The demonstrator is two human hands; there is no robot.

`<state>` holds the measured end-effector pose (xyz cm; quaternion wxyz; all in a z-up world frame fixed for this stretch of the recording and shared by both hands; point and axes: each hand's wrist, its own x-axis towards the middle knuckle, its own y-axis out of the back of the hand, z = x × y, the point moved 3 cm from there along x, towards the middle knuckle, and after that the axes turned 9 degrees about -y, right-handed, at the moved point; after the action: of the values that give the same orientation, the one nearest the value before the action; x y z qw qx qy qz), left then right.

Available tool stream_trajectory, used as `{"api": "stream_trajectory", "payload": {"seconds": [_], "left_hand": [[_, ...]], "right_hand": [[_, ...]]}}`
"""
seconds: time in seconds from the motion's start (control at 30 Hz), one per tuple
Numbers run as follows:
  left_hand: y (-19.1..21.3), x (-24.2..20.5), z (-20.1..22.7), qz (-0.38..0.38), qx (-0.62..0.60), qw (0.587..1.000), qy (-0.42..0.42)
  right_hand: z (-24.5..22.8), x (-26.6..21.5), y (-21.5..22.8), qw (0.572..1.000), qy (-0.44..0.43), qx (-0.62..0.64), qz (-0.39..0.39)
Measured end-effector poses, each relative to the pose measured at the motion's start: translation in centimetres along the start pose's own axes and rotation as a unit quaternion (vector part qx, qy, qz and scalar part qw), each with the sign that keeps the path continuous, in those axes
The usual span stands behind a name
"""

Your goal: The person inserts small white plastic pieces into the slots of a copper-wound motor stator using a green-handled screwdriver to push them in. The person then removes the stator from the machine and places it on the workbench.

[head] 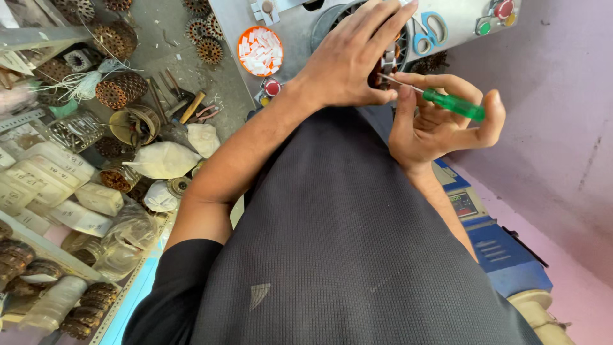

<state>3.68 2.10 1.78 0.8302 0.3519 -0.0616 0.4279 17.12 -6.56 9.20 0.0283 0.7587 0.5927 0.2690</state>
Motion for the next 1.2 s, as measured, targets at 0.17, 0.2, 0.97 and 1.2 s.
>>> {"api": "stream_trajectory", "payload": {"seconds": [0.17, 0.2, 0.97, 1.2], "left_hand": [[-1.5, 1.6, 0.6, -0.024, 0.043, 0.999, 0.017], [-1.6, 1.7, 0.6, -0.025, 0.049, 0.998, 0.013], [-2.1, 2.0, 0.3, -0.065, 0.082, 0.994, 0.027], [-1.2, 2.4, 0.9, -0.054, 0.056, 0.996, 0.032]], "right_hand": [[0.9, -0.4, 0.5, 0.995, 0.056, -0.051, 0.058], [1.1, -0.5, 0.6, 0.995, 0.050, -0.053, 0.066], [3.3, -0.7, 0.2, 0.989, 0.085, -0.080, 0.093], [3.3, -0.6, -0.1, 0.986, 0.116, -0.087, 0.078]]}}
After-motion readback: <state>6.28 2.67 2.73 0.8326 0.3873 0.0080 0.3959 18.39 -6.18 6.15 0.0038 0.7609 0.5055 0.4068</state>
